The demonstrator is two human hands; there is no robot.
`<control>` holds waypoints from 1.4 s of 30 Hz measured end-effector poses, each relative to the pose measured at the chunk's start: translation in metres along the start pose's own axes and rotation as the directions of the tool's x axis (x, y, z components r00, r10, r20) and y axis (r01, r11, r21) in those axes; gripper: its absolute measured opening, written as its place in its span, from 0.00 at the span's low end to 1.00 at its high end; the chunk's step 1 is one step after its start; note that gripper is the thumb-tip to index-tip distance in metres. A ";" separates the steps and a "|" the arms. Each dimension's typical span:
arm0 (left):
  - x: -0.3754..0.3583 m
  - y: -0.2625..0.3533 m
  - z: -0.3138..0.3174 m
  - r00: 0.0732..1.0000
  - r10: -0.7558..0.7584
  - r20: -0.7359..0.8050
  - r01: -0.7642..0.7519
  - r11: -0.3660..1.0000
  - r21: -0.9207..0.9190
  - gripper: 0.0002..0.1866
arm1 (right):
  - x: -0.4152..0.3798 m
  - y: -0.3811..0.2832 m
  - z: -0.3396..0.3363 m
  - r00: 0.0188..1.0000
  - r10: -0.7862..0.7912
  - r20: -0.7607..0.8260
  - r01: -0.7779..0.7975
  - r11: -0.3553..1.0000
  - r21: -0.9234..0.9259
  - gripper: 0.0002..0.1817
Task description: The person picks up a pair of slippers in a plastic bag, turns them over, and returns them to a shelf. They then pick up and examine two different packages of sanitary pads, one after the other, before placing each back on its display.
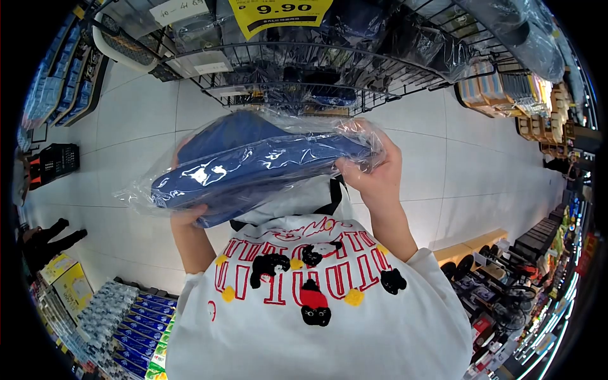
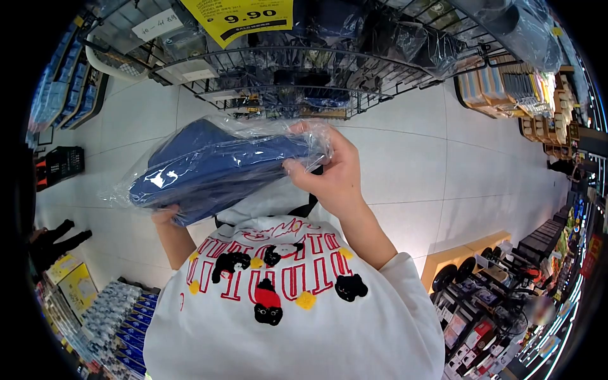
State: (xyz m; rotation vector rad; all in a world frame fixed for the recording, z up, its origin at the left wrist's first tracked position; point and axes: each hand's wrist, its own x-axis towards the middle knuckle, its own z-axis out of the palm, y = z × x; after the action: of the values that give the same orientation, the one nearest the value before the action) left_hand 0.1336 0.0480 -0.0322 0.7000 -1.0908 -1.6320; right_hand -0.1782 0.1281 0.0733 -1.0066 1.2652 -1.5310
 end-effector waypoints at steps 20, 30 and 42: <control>0.009 0.003 0.013 1.000 0.024 -0.001 -0.024 0.998 -0.057 0.51 | 0.014 0.002 -0.007 0.959 -0.250 0.130 0.263 0.959 -0.100 0.20; 0.016 -0.003 0.015 0.999 0.037 -0.001 -0.037 0.999 0.013 0.57 | 0.018 0.008 -0.011 0.940 -0.302 0.156 0.321 0.941 -0.110 0.19; 0.027 -0.029 0.036 0.954 -0.294 0.057 0.297 0.900 -0.320 0.39 | 0.026 0.030 -0.028 1.000 0.005 -0.020 -0.006 0.997 -0.076 0.17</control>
State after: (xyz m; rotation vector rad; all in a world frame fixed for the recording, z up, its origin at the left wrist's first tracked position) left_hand 0.0817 0.0369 -0.0416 0.6604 -0.7143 -2.0187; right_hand -0.2078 0.1075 0.0406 -1.0376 1.3473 -1.5016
